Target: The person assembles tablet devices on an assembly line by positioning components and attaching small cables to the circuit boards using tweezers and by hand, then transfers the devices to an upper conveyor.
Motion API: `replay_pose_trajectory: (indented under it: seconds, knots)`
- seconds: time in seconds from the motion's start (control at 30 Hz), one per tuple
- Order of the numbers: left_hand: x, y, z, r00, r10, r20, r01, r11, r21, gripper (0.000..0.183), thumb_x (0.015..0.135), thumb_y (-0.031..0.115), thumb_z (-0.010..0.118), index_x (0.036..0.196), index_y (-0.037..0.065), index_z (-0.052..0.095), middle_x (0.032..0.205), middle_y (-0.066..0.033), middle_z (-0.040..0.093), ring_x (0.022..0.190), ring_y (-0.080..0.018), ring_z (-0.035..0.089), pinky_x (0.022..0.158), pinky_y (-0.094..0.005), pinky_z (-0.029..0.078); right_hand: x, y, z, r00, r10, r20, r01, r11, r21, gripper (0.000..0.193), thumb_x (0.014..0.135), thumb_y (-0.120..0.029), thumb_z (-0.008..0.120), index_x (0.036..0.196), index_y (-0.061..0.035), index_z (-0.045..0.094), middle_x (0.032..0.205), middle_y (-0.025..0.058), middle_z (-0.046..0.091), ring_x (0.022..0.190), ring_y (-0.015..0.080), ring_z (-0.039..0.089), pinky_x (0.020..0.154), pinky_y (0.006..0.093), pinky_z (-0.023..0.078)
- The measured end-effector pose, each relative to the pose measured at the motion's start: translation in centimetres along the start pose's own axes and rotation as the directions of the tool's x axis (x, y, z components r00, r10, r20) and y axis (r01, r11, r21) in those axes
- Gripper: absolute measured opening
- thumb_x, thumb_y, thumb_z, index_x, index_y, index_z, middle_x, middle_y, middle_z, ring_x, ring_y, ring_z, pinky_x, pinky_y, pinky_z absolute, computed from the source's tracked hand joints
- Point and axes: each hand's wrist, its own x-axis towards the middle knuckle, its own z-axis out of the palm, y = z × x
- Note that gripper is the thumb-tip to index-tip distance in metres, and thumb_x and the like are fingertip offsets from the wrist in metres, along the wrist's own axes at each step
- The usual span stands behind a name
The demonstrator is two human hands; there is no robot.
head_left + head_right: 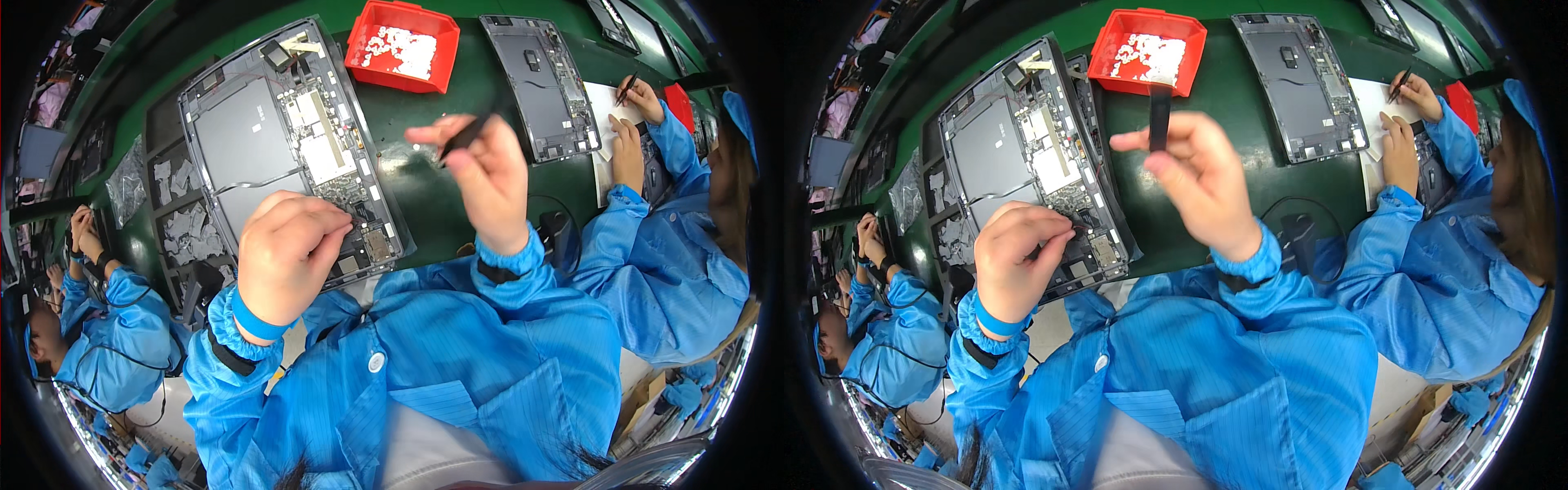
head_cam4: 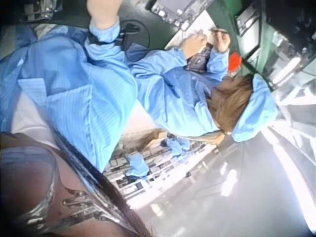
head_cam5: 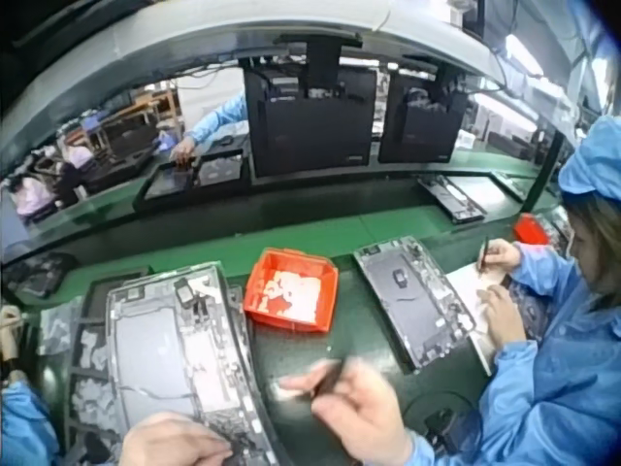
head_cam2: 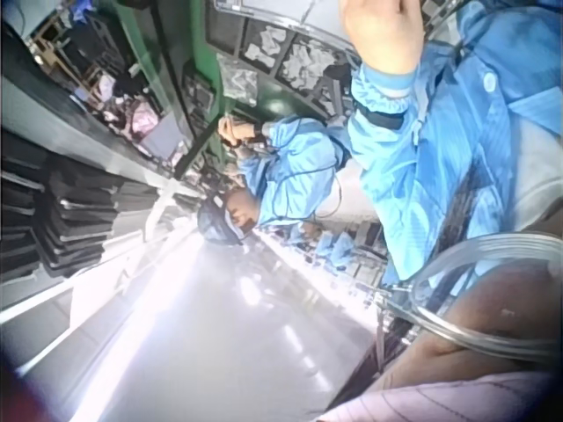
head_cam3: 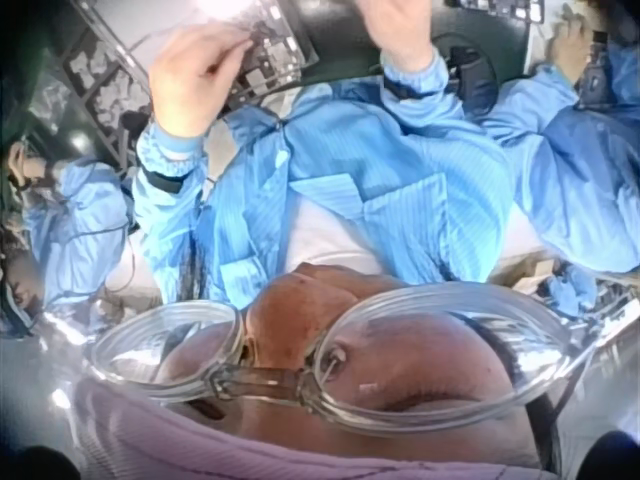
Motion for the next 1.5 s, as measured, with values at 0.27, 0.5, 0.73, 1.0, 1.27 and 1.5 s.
replay_pose_trajectory:
  seconds: [0.27, 0.5, 0.73, 1.0, 1.27, 1.5]
  knots:
    - [-0.3, 0.3, 0.5, 1.0, -0.02, -0.012, 0.02, 1.0, -0.015, 0.018, 0.059, -0.005, 0.068, 0.074, 0.004, 0.064, 0.078, -0.007, 0.063, 0.071, -0.0244, 0.058, 0.065, -0.0324, 0.048, -3.4, 1.4, 2.2, 0.995, 0.096, 0.018, -0.097, 0.977, 0.19, 0.025, 0.073, 0.007, 0.065, 0.096, 0.0017, 0.057, 0.094, 0.0113, 0.059, 0.087, 0.0177, 0.059, 0.075, 0.0274, 0.047]
    - [-0.4, 0.5, 0.7, 1.0, -0.003, -0.005, 0.003, 1.0, 0.008, 0.02, 0.058, -0.008, 0.068, 0.075, 0.001, 0.063, 0.078, -0.0091, 0.064, 0.072, -0.0239, 0.059, 0.064, -0.0312, 0.048, -3.4, 1.3, 2.0, 0.999, 0.003, 0.035, 0.003, 0.988, -0.153, 0.019, 0.066, -0.001, 0.072, 0.082, -0.0001, 0.062, 0.084, 0.0104, 0.065, 0.079, 0.0209, 0.063, 0.07, 0.0289, 0.048]
    - [-0.5, 0.5, 0.8, 1.0, 0.02, -0.004, -0.02, 1.0, 0.013, 0.021, 0.057, -0.009, 0.068, 0.075, 0.001, 0.063, 0.077, -0.0086, 0.063, 0.072, -0.0245, 0.059, 0.064, -0.0319, 0.048, -3.2, 1.4, 2.0, 0.991, -0.117, 0.065, 0.13, 0.958, -0.255, 0.021, 0.063, -0.002, 0.074, 0.08, -0.0004, 0.062, 0.079, 0.0104, 0.065, 0.072, 0.0231, 0.063, 0.064, 0.0294, 0.048]
    - [-1.3, 0.6, 1.9, 0.962, 0.264, 0.074, -0.274, 0.914, 0.301, 0.024, 0.056, 0.0, 0.064, 0.08, -0.002, 0.061, 0.084, -0.0103, 0.059, 0.076, -0.0256, 0.056, 0.063, -0.0325, 0.047, -2.9, 1.5, 2.2, 0.94, -0.301, 0.164, 0.341, 0.862, -0.375, 0.02, 0.062, 0.001, 0.073, 0.077, -0.0002, 0.06, 0.075, 0.0111, 0.063, 0.069, 0.0248, 0.063, 0.061, 0.0309, 0.049]
    - [-2.9, 1.9, 2.9, 0.928, 0.339, 0.157, -0.367, 0.751, 0.548, 0.021, 0.065, 0.014, 0.065, 0.08, 0.0, 0.06, 0.088, -0.0111, 0.061, 0.077, -0.0244, 0.056, 0.06, -0.0315, 0.047, -2.9, 1.7, 2.3, 0.901, -0.384, 0.199, 0.433, 0.799, -0.418, 0.021, 0.062, 0.001, 0.073, 0.077, 0.0008, 0.059, 0.074, 0.0119, 0.062, 0.068, 0.0255, 0.063, 0.058, 0.0315, 0.051]
    - [-3.5, 1.6, 3.1, 0.894, 0.396, 0.209, -0.433, 0.646, 0.628, 0.022, 0.075, 0.019, 0.056, 0.09, 0.004, 0.05, 0.09, -0.0149, 0.063, 0.084, -0.0224, 0.056, 0.063, -0.0298, 0.046, -3.0, 1.6, 2.3, 0.894, -0.378, 0.24, 0.447, 0.795, -0.41, 0.025, 0.06, 0.005, 0.073, 0.079, 0.002, 0.057, 0.075, 0.014, 0.063, 0.07, 0.0272, 0.065, 0.061, 0.0324, 0.053]
